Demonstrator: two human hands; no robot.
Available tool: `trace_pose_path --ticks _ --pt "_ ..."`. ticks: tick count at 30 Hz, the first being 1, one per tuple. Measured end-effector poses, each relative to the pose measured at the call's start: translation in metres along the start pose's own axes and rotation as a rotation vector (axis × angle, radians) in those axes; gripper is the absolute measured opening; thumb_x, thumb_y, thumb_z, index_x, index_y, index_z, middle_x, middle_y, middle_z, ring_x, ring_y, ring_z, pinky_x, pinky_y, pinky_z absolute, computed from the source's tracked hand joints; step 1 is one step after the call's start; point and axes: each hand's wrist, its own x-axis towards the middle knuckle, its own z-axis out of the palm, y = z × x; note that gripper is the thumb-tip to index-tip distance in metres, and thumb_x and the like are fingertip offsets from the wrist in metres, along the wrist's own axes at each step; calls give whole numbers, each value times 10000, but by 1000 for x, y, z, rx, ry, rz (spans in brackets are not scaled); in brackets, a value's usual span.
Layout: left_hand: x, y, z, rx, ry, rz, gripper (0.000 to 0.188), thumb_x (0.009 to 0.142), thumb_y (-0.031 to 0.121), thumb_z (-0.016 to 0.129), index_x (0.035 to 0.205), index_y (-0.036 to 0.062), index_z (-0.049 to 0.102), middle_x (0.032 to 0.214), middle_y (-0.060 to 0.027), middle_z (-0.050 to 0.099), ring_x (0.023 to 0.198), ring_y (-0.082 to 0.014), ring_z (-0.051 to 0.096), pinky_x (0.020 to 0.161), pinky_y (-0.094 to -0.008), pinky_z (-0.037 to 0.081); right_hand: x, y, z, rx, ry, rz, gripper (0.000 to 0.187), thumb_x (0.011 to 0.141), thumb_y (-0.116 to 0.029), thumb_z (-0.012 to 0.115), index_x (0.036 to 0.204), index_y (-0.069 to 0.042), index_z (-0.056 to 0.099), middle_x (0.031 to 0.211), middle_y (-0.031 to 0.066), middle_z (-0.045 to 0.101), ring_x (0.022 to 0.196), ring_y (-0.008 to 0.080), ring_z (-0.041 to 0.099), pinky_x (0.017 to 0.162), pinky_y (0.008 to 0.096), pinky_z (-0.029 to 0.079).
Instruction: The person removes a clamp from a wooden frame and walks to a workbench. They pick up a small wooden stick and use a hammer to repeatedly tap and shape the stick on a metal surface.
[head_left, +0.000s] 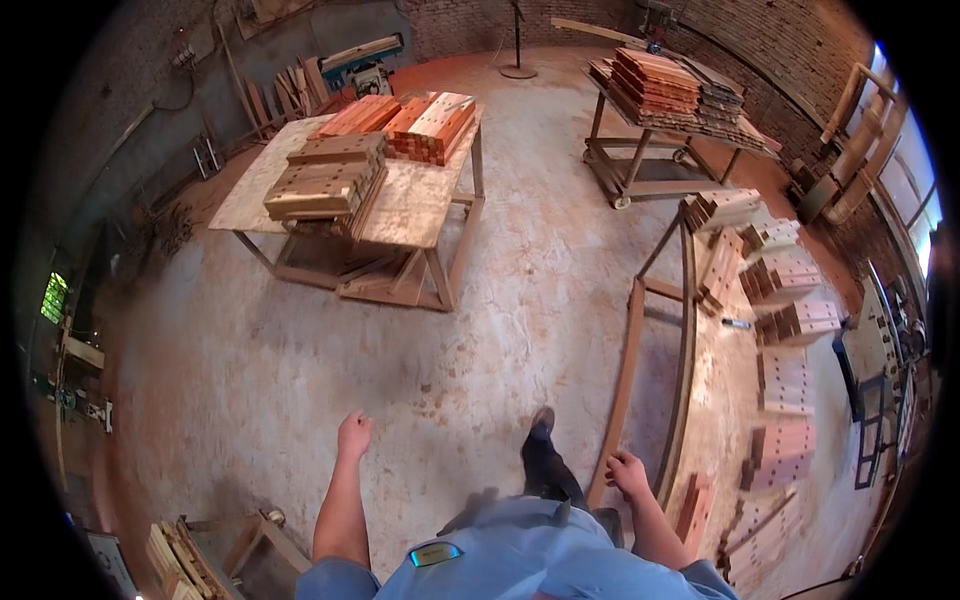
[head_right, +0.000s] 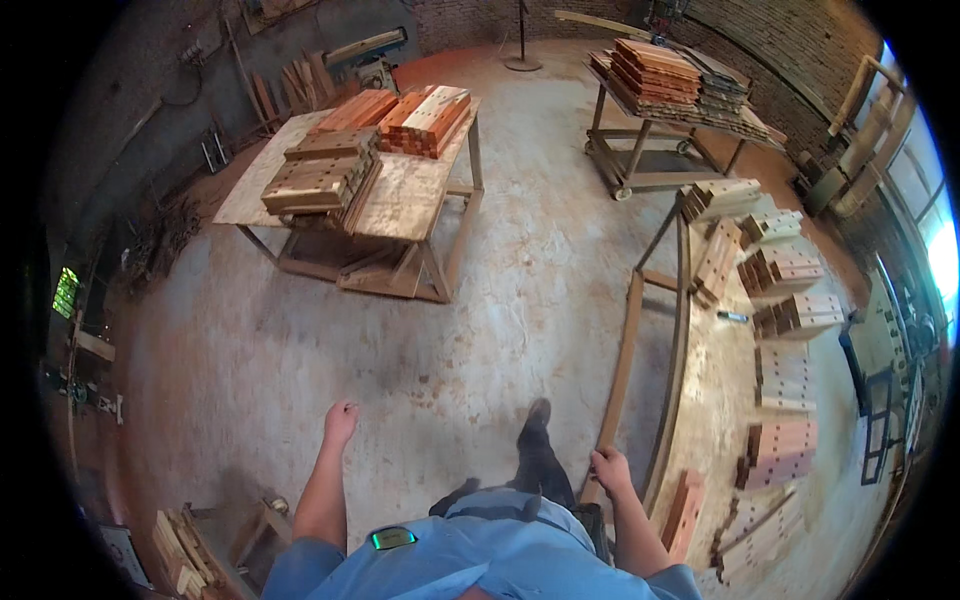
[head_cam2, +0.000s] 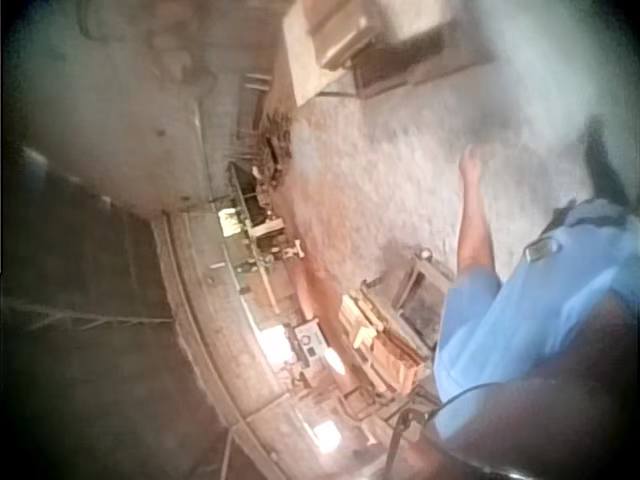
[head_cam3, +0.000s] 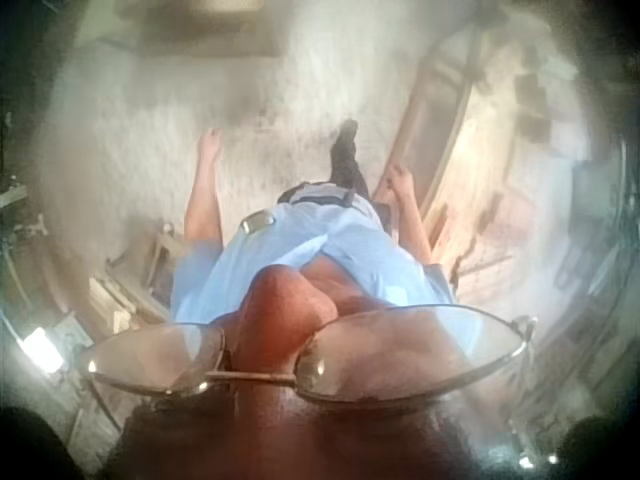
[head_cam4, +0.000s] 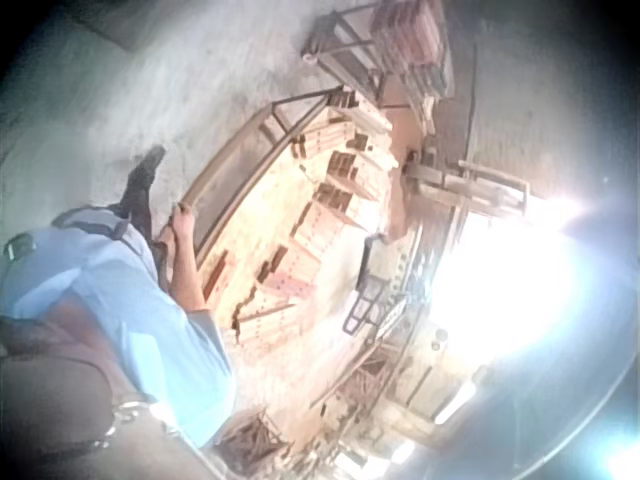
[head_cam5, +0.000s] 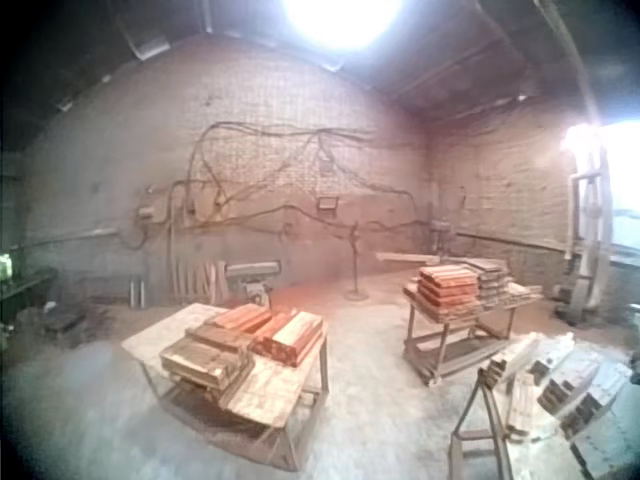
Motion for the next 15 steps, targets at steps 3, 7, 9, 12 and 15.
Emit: trace_pose_path --ticks 3,7,9,12,15 --pt "53 59 49 -3 -48 60 366 850 316 574 1092 53 650 954 -211 666 934 -373 635 797 -428 499 62 -16 -16 32 59 77 257 895 -180 574 1038 28 620 834 104 617 658 192 619 541 341 538" --pt "89 92 117 146 -326 -28 386 850 339 573 1163 129 652 1041 -199 666 994 -369 628 870 -420 492 150 -65 -40 44 50 88 289 884 -195 599 1050 34 656 761 110 653 624 191 635 553 332 550" --pt "93 108 138 191 -391 -90 412 848 348 575 1159 89 652 1085 -205 659 1038 -359 621 918 -418 482 185 -121 -43 27 72 50 289 882 -198 603 1044 34 657 747 116 653 616 192 640 541 320 540" --pt "113 143 152 90 -410 -164 437 845 352 580 1145 43 653 1112 -208 654 1066 -348 616 947 -414 473 234 -205 -63 -15 50 -13 276 911 -212 576 1047 24 628 817 85 625 655 179 615 550 317 527" --pt "164 179 164 72 -360 -155 441 844 356 591 1156 50 644 1077 -212 660 1019 -346 632 906 -412 487 296 -284 -62 38 52 -64 271 908 -220 585 1044 11 629 819 71 625 664 167 611 555 312 523"
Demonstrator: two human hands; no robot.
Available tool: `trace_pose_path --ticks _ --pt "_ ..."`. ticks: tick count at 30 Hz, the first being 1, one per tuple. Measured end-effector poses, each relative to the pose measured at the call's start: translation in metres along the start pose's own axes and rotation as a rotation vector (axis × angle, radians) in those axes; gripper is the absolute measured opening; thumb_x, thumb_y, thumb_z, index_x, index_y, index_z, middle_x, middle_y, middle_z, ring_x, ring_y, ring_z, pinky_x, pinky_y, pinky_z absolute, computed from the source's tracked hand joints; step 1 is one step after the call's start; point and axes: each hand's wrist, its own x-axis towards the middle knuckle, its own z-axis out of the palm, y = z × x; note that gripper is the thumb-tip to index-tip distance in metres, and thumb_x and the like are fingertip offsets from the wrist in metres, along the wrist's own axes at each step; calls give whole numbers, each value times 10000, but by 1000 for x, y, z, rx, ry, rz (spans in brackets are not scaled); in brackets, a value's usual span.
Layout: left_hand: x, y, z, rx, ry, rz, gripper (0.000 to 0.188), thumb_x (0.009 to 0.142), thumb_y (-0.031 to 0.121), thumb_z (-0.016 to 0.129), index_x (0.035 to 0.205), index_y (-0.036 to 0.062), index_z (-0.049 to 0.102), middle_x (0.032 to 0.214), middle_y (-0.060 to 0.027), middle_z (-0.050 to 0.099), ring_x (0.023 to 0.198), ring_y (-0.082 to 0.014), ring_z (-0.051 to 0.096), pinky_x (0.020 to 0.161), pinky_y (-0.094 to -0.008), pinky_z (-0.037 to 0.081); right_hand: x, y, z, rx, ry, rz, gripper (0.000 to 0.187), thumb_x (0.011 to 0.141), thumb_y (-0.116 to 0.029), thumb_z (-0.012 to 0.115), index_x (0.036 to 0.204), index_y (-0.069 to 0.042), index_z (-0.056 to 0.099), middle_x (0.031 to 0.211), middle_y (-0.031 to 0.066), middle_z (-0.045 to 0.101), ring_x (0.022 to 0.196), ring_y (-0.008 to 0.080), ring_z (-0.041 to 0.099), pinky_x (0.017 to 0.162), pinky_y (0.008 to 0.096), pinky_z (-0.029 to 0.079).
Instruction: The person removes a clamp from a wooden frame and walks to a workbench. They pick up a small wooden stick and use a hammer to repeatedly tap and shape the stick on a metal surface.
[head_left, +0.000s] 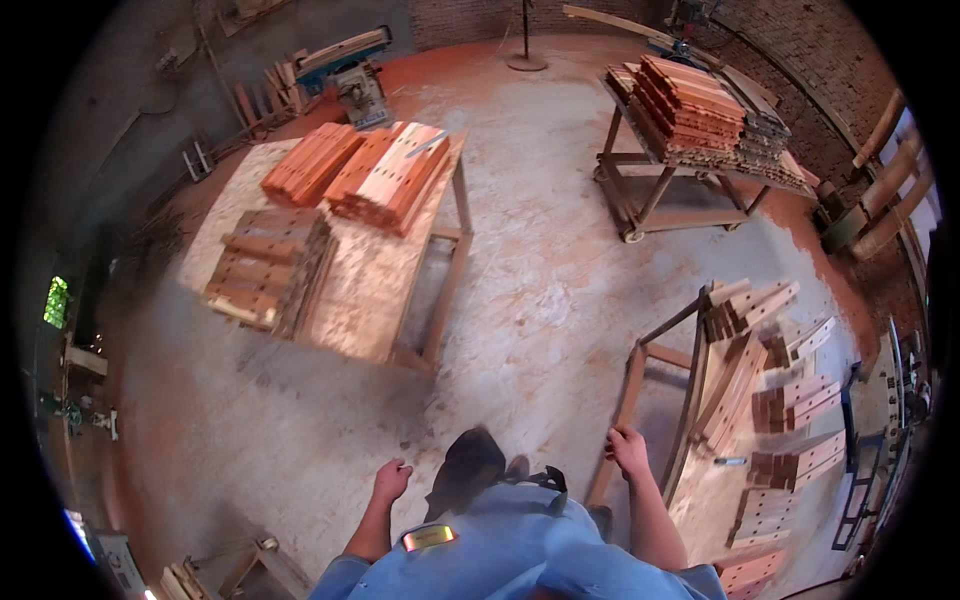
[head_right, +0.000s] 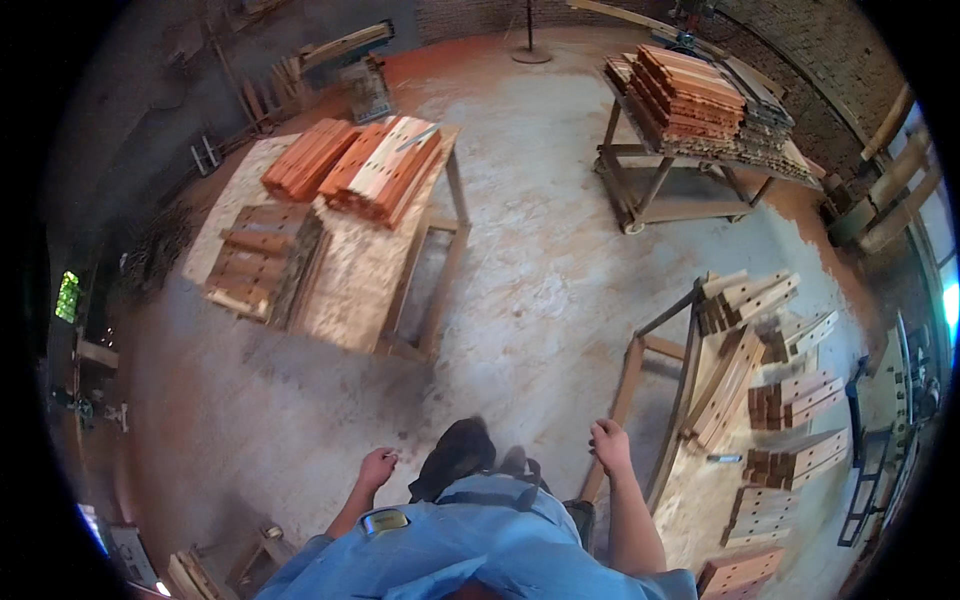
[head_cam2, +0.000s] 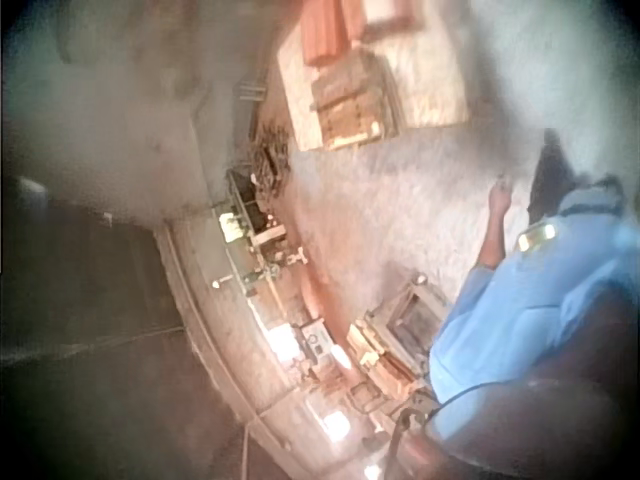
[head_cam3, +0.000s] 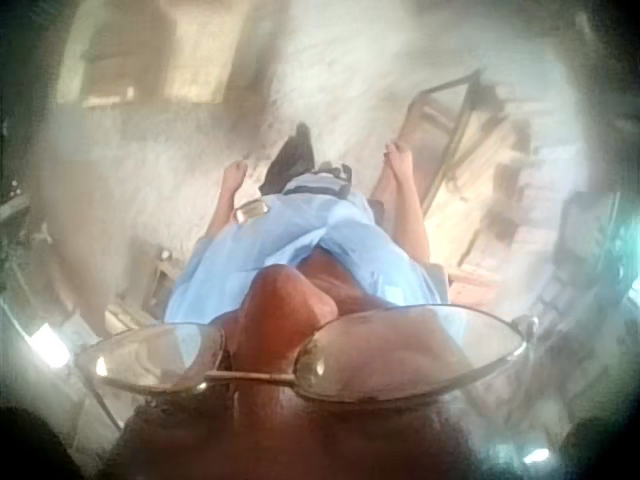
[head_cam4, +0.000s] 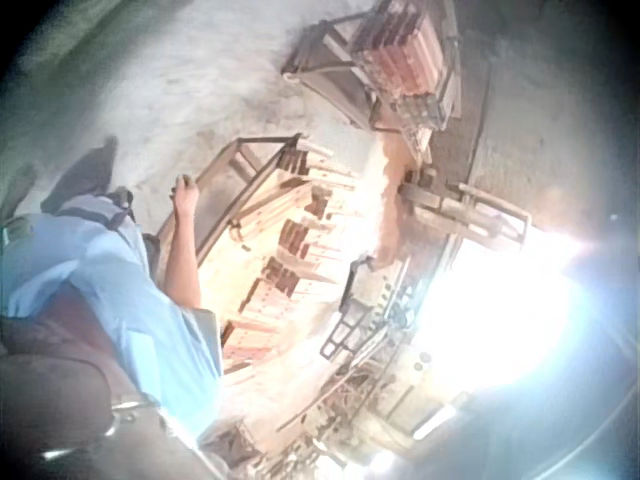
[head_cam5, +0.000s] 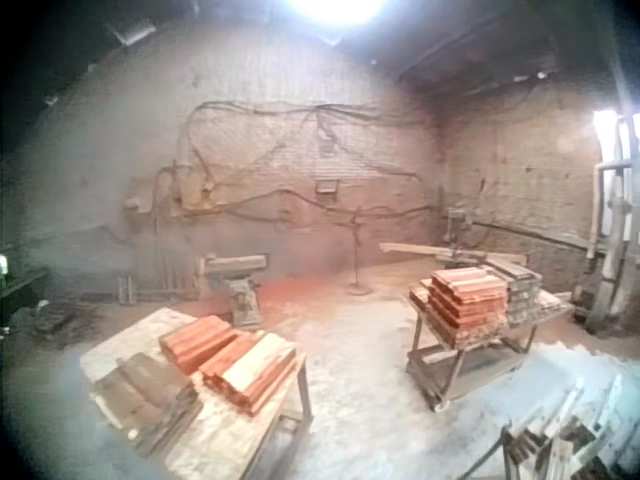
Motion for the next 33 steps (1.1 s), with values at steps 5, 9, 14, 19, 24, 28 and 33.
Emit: trace_pose_path --ticks 5,9,14,19,24,28,33 --pt "106 154 -44 -61 200 148 383 857 271 578 1169 52 623 1006 -209 665 956 -353 638 859 -425 494 112 -58 19 17 -41 -17 253 905 -211 582 1046 -7 630 823 54 628 665 154 609 566 306 525" --pt "221 250 -52 60 370 315 372 839 193 589 1163 11 613 1078 -213 645 1060 -366 583 938 -436 451 164 -124 10 -96 -46 51 263 900 -224 597 1043 -5 632 833 60 638 687 159 628 582 306 535" --pt "299 351 -90 142 406 394 434 789 125 638 1187 -33 570 1239 -247 547 1195 -408 467 1039 -474 360 236 -200 -2 -60 42 86 271 894 -226 601 1033 3 639 822 70 644 692 171 641 584 317 541" --pt "331 384 -89 319 442 242 478 756 78 646 1207 -40 538 1354 -289 427 1253 -441 406 1075 -485 324 342 -243 -13 -35 12 129 256 893 -215 594 1031 -3 634 851 81 646 689 177 640 575 328 544" --pt "333 420 -95 280 472 61 430 737 40 630 1149 -48 547 1372 -296 399 1274 -445 381 1084 -471 316 463 -321 -21 -14 -69 148 242 902 -207 580 1021 0 624 877 90 645 684 191 639 572 336 550" --pt "340 450 -98 167 259 -436 355 742 97 633 1065 -30 561 1234 -280 522 1130 -435 515 982 -469 413 568 -424 -8 -159 -196 -3 236 905 -201 582 1024 -3 624 870 88 645 690 189 640 573 333 549" --pt "355 449 -56 74 -107 -615 325 740 102 632 1034 -18 561 1176 -262 530 1076 -418 523 945 -463 420 679 -544 19 -188 -230 -156 223 902 -182 580 1028 -3 623 857 90 648 687 188 639 563 328 542"
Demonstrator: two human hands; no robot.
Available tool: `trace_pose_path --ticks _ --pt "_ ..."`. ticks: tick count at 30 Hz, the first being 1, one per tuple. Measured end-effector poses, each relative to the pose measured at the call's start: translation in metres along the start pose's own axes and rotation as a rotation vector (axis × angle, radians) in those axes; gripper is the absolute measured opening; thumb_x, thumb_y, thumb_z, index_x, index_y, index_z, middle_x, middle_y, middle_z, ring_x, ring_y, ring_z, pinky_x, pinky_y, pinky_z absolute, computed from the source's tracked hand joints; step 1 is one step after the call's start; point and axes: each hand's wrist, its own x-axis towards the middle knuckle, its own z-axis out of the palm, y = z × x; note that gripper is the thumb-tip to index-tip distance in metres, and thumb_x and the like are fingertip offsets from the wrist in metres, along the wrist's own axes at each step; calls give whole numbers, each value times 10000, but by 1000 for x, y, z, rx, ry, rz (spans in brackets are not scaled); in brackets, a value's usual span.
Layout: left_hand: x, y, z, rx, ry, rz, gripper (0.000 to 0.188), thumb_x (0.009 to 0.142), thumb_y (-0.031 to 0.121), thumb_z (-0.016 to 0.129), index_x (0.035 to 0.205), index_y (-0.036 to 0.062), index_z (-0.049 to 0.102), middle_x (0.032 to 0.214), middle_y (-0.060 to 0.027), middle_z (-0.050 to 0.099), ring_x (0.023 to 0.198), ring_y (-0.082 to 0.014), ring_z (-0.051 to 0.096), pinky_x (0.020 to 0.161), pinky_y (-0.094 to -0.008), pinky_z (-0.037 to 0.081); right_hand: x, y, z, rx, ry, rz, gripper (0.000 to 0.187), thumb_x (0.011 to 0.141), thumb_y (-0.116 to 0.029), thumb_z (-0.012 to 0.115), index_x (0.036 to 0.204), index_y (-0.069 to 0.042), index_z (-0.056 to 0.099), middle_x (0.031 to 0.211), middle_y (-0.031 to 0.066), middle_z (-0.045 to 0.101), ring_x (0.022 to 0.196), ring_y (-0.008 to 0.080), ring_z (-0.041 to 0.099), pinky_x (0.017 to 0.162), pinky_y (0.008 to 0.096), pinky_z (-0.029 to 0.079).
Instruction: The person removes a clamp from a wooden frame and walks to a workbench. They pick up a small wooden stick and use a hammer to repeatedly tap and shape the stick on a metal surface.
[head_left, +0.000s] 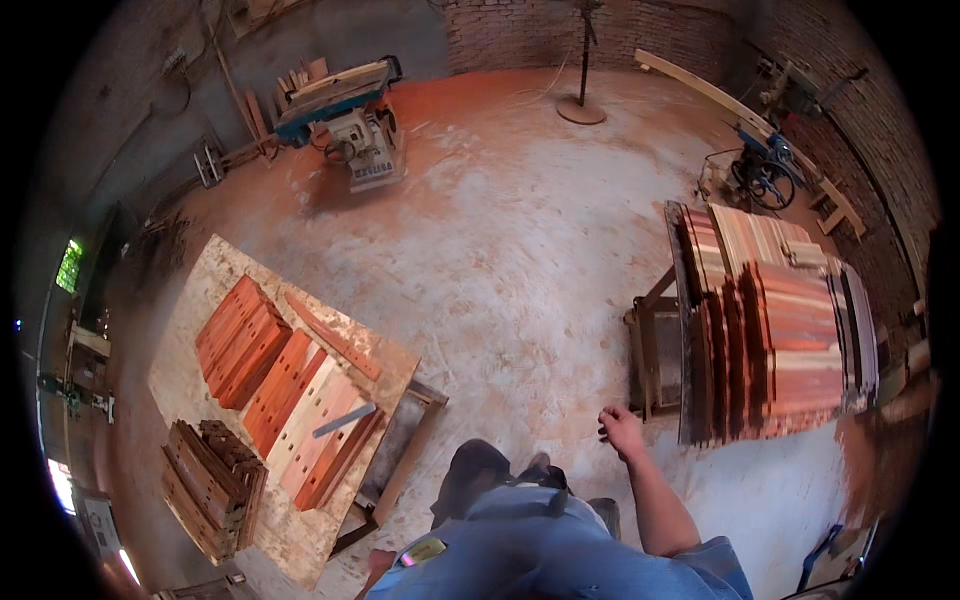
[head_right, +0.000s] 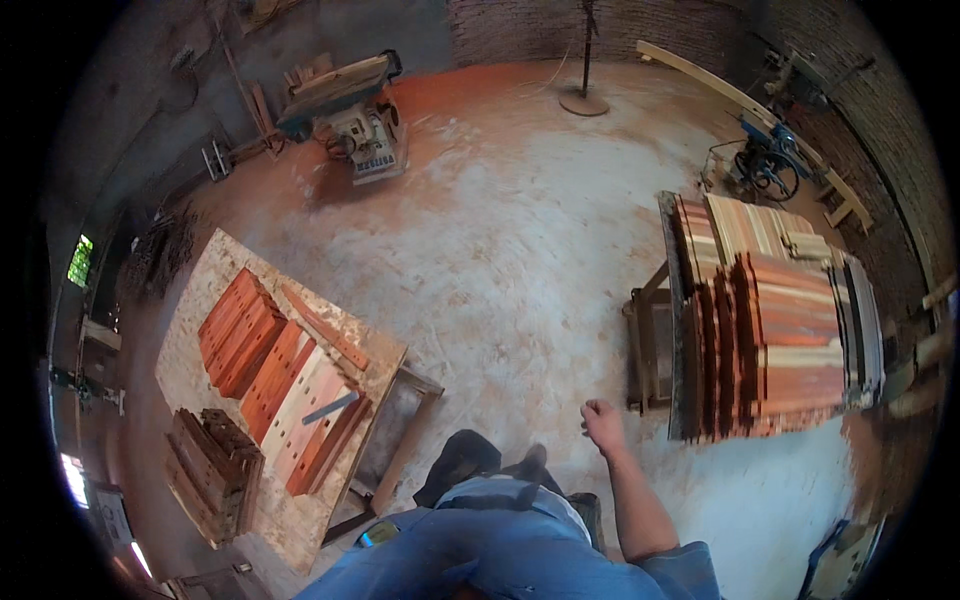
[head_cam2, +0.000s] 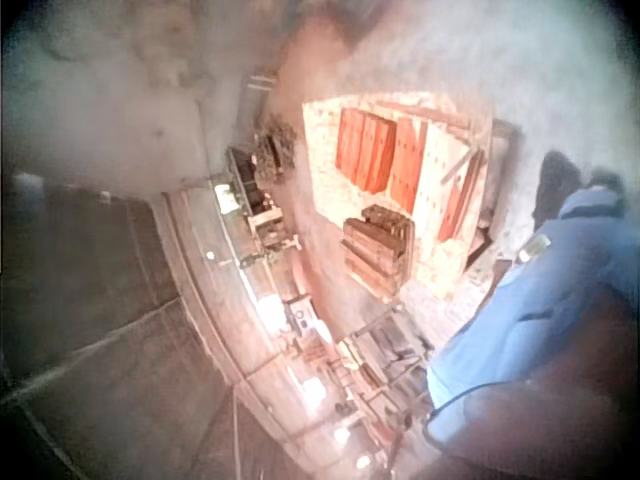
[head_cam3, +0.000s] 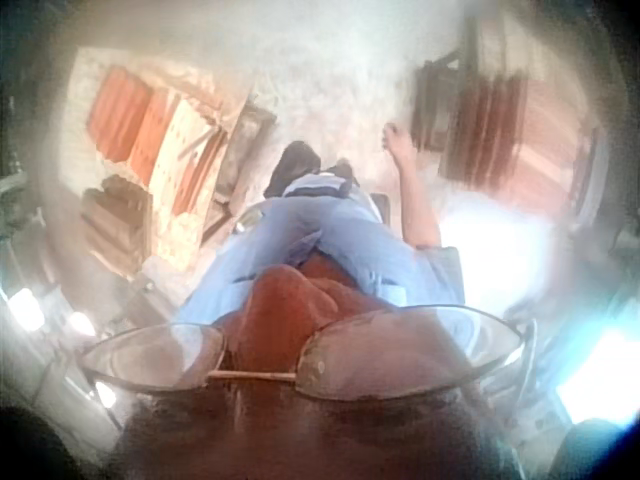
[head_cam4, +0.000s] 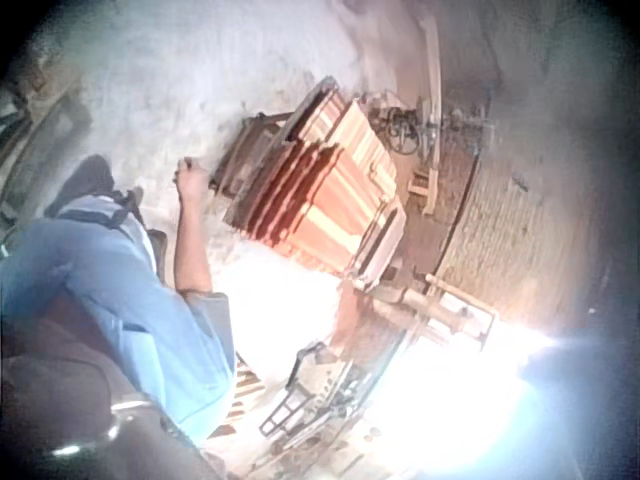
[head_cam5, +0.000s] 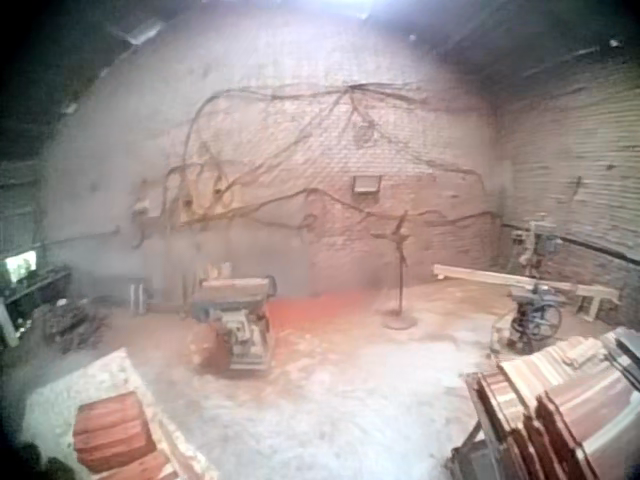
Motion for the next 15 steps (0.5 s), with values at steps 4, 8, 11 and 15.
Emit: trace_pose_path --ticks 4,8,11,15 --pt "44 84 -9 34 -78 161 301 739 107 632 1009 -8 562 1129 -247 536 1032 -405 529 915 -459 426 84 -58 -26 24 -23 -44 168 886 -160 591 895 1 637 766 104 637 657 171 628 559 316 522" --pt "113 198 -49 53 -103 374 277 738 111 631 983 2 562 1082 -232 542 989 -391 535 885 -454 432 136 -106 -6 -361 21 -269 245 881 -238 600 851 2 638 754 143 654 629 222 638 612 376 516" --pt "142 320 -88 33 -115 543 259 737 114 631 965 10 562 1047 -222 547 956 -381 540 863 -450 436 159 -143 -27 -454 87 -322 297 893 -296 604 820 -10 643 698 139 651 605 235 640 619 394 509" --pt "169 487 -164 -23 -109 795 236 736 118 630 939 20 562 1000 -207 553 913 -368 546 833 -445 442 208 -178 -38 -403 127 -295 352 902 -341 603 803 -5 647 689 135 651 604 230 643 603 394 502"
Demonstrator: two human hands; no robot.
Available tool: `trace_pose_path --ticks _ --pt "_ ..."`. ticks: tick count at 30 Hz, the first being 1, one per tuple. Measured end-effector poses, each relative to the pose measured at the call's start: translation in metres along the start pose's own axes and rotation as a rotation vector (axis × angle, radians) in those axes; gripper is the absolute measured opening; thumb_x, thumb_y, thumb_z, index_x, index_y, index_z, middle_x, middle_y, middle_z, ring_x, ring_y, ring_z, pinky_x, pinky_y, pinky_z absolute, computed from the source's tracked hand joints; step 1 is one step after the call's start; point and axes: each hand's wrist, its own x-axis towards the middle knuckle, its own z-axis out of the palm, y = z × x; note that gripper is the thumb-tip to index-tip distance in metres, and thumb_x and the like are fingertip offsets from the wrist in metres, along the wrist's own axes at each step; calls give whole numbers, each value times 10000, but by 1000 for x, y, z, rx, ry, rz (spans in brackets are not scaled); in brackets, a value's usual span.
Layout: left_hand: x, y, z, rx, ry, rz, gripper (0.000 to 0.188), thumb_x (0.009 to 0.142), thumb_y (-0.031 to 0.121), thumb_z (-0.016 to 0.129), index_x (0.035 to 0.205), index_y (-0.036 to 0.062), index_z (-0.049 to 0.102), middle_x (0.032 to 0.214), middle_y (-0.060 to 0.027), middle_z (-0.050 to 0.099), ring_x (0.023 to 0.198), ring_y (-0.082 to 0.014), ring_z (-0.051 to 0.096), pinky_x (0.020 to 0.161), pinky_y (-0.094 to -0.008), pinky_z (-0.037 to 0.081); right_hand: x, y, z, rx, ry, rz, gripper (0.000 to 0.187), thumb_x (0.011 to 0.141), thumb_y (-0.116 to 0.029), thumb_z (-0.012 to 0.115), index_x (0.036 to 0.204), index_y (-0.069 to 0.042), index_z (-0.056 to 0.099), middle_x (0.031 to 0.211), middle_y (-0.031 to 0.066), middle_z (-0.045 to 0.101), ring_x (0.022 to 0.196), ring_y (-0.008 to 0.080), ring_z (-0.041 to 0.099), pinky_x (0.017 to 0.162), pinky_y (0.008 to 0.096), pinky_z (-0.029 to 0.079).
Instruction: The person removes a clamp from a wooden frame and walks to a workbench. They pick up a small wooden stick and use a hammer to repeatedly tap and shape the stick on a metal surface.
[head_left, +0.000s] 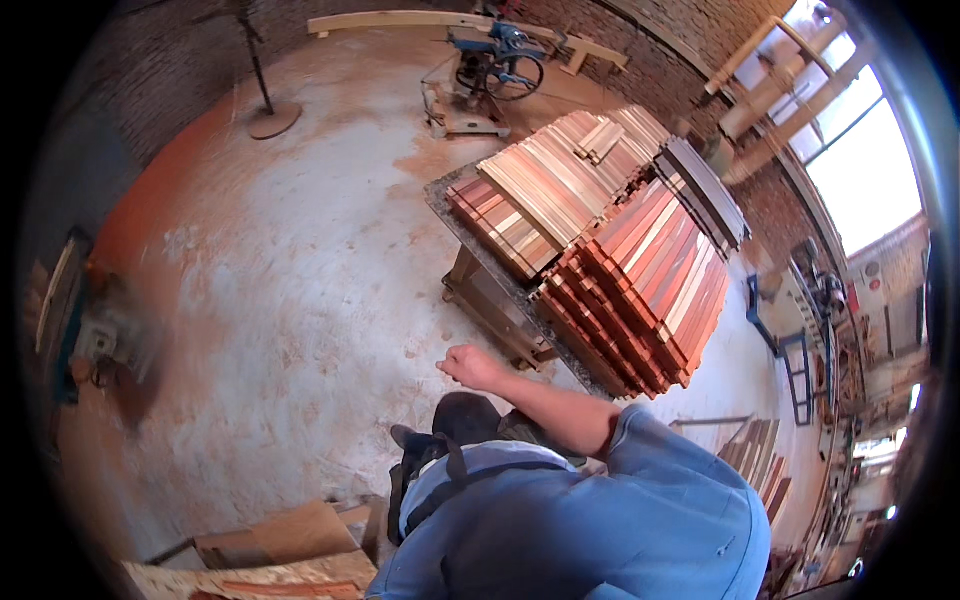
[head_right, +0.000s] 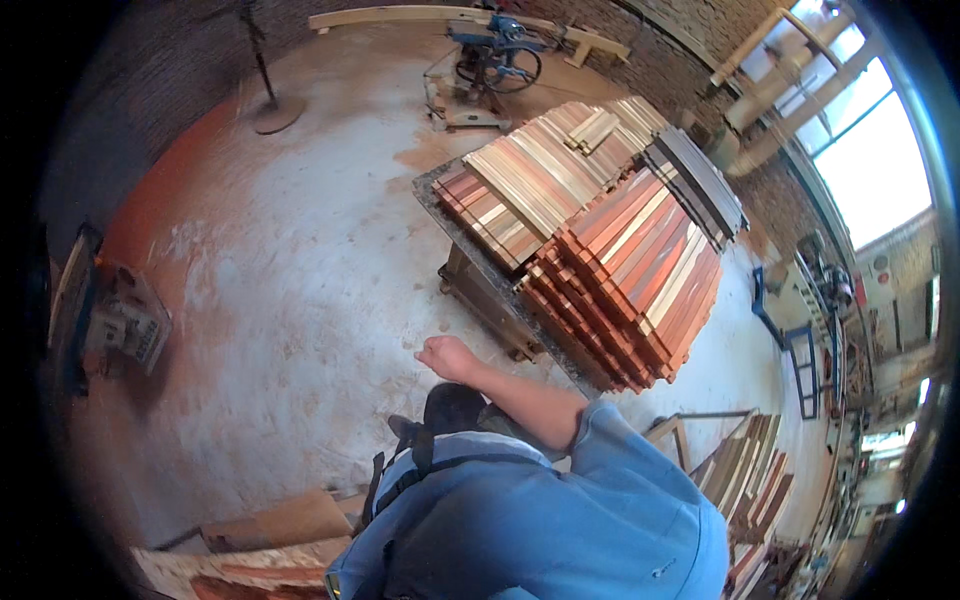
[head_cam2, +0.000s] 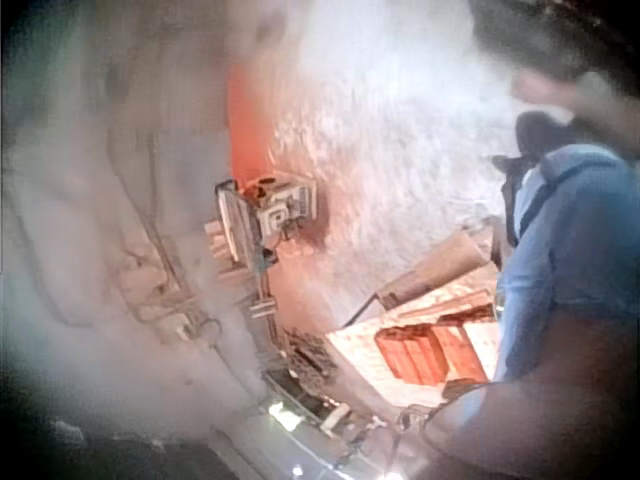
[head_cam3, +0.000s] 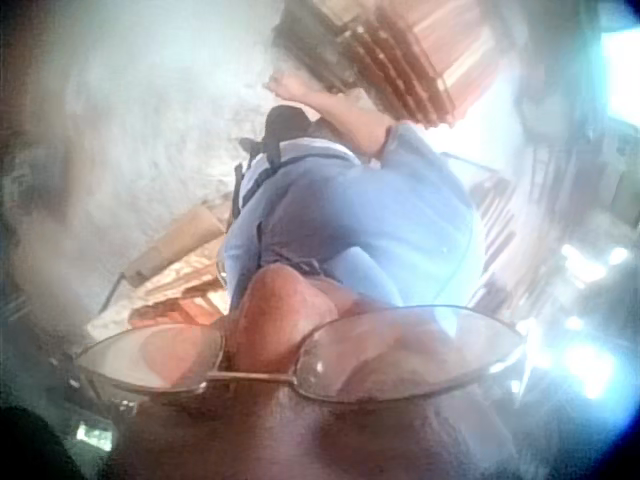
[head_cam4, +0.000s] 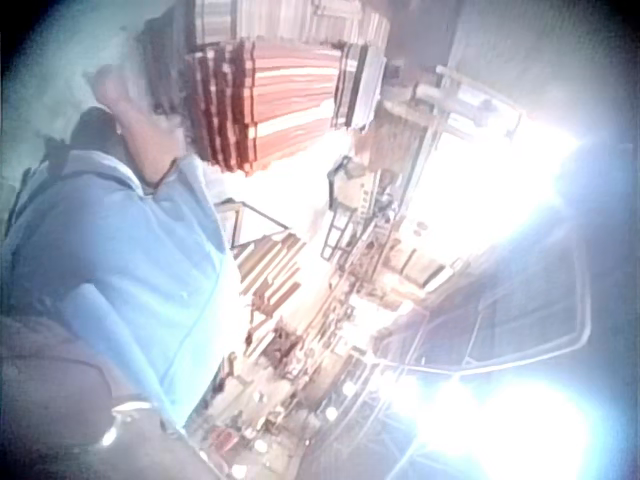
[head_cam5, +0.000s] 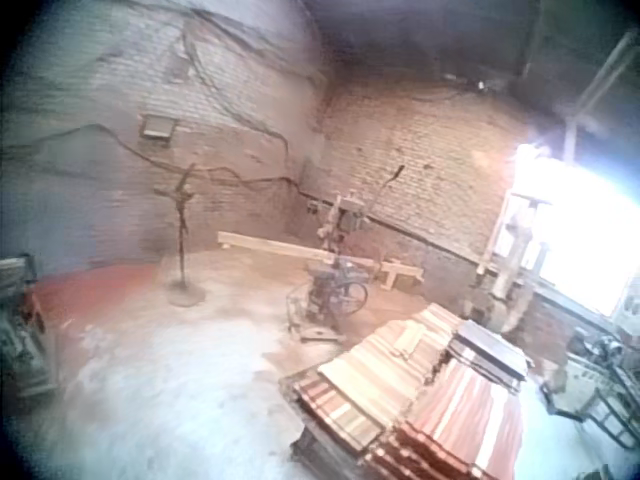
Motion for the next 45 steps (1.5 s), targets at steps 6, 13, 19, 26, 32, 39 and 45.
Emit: trace_pose_path --ticks 6,13,19,26,32,39,45 --pt "121 134 -61 -16 -51 257 201 734 124 630 902 35 563 930 -185 563 847 -348 556 788 -438 450 71 3 11 257 33 242 483 941 -446 518 828 2 660 676 123 633 575 211 623 564 355 513" --pt "214 170 -87 175 -264 181 162 731 131 629 857 53 563 848 -160 574 771 -324 567 736 -430 460 196 -9 -25 421 57 346 364 923 -387 551 914 -37 653 689 100 624 533 180 607 510 339 506" --pt "301 188 -128 448 -455 112 130 730 137 628 820 68 563 778 -138 583 706 -304 576 691 -422 469 244 47 -40 473 366 415 329 922 -357 558 936 -37 632 687 116 617 518 188 599 494 354 500" --pt "480 255 -215 976 -759 686 99 727 144 627 775 86 564 696 -113 595 630 -281 587 638 -414 479 140 72 -15 836 719 865 375 926 -362 568 1069 -18 606 823 101 614 665 188 618 526 341 532" --pt "689 455 -159 347 -756 314 210 971 270 528 923 71 478 652 -7 490 513 -96 457 418 -223 356 72 14 73 1634 1331 1166 422 932 -355 562 1188 -21 539 995 141 622 697 235 627 596 386 571" --pt "532 629 24 331 -767 496 480 973 388 509 1291 31 469 1063 -95 589 840 -172 574 628 -276 469 78 45 93 1946 1878 666 556 936 -443 545 1296 -33 438 1138 174 596 834 251 611 705 402 557" --pt "503 647 111 267 -835 270 592 979 523 417 1367 75 439 1277 -114 560 1063 -255 586 825 -380 501 90 111 32 1978 2150 258 942 892 -693 425 1512 -45 136 1497 199 342 1359 331 362 1070 500 352"
